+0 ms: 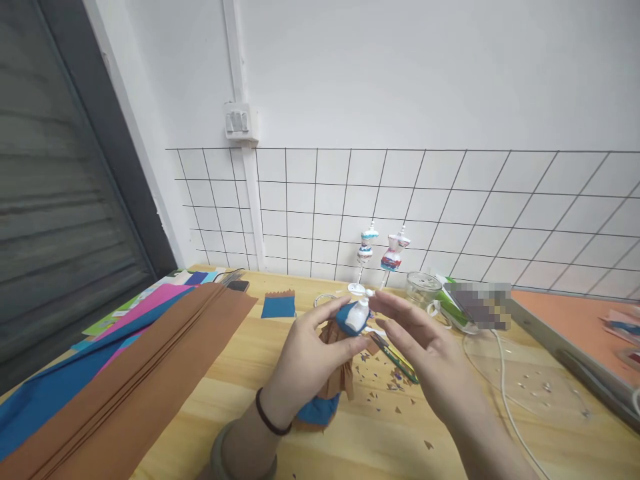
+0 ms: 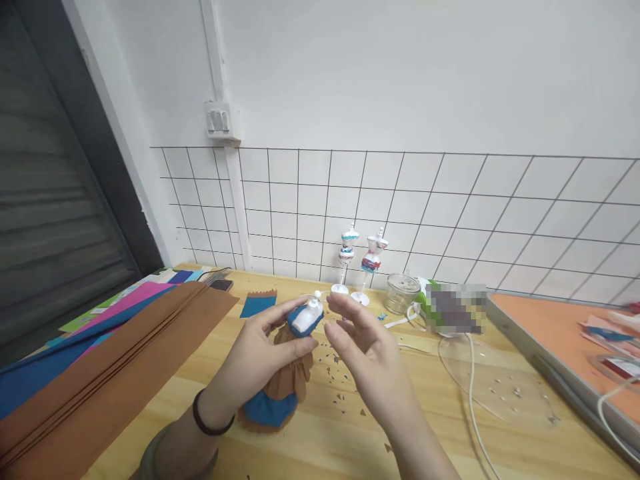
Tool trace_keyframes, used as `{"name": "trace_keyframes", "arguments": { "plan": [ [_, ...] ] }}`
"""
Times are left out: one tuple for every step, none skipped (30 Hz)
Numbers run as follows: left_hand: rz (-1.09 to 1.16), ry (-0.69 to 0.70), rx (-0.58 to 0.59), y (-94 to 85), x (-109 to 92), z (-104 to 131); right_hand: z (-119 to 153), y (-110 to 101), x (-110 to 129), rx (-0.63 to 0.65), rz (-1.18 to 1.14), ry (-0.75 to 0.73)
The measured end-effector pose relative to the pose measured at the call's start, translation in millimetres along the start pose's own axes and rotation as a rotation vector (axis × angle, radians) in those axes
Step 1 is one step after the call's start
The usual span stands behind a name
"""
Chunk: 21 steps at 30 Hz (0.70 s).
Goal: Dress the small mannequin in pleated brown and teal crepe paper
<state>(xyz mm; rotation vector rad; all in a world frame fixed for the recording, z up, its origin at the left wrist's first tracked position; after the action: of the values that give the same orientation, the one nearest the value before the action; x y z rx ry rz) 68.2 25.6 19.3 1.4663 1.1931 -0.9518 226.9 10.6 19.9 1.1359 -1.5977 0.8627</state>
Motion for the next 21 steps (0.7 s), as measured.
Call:
{"name": "trace_keyframes", "arguments": {
  "plan": [
    [-0.054, 0.077, -0.041, 0.7, -3.2, 2.3, 1.5, -2.8, 2.0, -0.041, 0.038, -0.037],
    [-0.108, 0.167, -0.072, 2.1, -6.7, 4.9, 3.4, -4.5, 4.6, -0.076, 0.07, -0.078],
    [-0.177, 0.252, -0.088, 4.3, -9.3, 7.8, 5.4, -4.8, 7.5, -0.102, 0.089, -0.121],
    [-0.26, 0.331, -0.094, 7.0, -11.3, 10.7, 7.0, -4.2, 10.3, -0.118, 0.094, -0.161],
    [-0.351, 0.397, -0.095, 9.9, -12.7, 13.2, 8.1, -3.0, 12.6, -0.123, 0.091, -0.19],
    [-0.442, 0.442, -0.089, 12.6, -13.6, 15.3, 8.4, -1.4, 14.1, -0.118, 0.084, -0.207],
    [-0.518, 0.467, -0.076, 14.8, -14.1, 16.9, 7.7, -0.4, 14.7, -0.112, 0.076, -0.209],
    [-0.569, 0.467, -0.049, 16.5, -14.4, 17.8, 6.1, -0.2, 14.5, -0.112, 0.071, -0.198],
    [-0.588, 0.441, -0.01, 17.7, -14.1, 18.2, 3.9, -0.7, 13.4, -0.111, 0.069, -0.176],
    [-0.574, 0.39, 0.041, 18.3, -13.1, 18.0, 1.2, -1.5, 11.7, -0.106, 0.067, -0.149],
    [-0.53, 0.318, 0.09, 18.0, -11.5, 17.3, -1.7, -2.5, 9.6, -0.093, 0.064, -0.12],
    [-0.466, 0.232, 0.122, 16.4, -9.4, 15.9, -4.5, -3.4, 7.0, -0.073, 0.058, -0.085],
    [-0.404, 0.135, 0.145, 14.3, -5.9, 14.0, -7.1, -4.1, 3.8, -0.046, 0.047, -0.044],
    [-0.34, 0.041, 0.143, 11.1, -2.2, 11.6, -9.3, -4.3, 0.4, -0.011, 0.03, 0.001],
    [-0.278, -0.037, 0.14, 8.5, 1.5, 9.1, -10.9, -3.9, -3.1, 0.028, 0.006, 0.046],
    [-0.224, -0.103, 0.142, 6.6, 5.1, 6.9, -11.9, -3.1, -6.1, 0.067, -0.023, 0.088],
    [-0.187, -0.153, 0.149, 5.4, 8.5, 5.0, -12.4, -1.8, -8.6, 0.103, -0.057, 0.125],
    [-0.16, -0.191, 0.172, 5.5, 11.3, 3.8, -12.3, 0.0, -10.5, 0.139, -0.092, 0.158],
    [-0.138, -0.221, 0.208, 6.6, 13.6, 3.3, -11.9, 2.0, -11.8, 0.171, -0.126, 0.187],
    [-0.115, -0.246, 0.252, 8.5, 15.3, 3.7, -11.0, 4.3, -12.8, 0.197, -0.158, 0.216],
    [-0.085, -0.265, 0.296, 10.7, 16.2, 4.6, -10.0, 6.3, -13.4, 0.217, -0.189, 0.242]
  ]
}}
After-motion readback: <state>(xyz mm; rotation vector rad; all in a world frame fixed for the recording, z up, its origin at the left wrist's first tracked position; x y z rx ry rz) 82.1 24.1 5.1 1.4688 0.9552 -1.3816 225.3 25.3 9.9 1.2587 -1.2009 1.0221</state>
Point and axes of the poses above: each hand's wrist, its own z-axis away from the middle knuckle, its own y-axis out of the palm, x = y × z, the point moved 6 cm from there along -z, towards the middle knuckle, and after that the axes turned 12 degrees about -x, right-handed, at the moved point
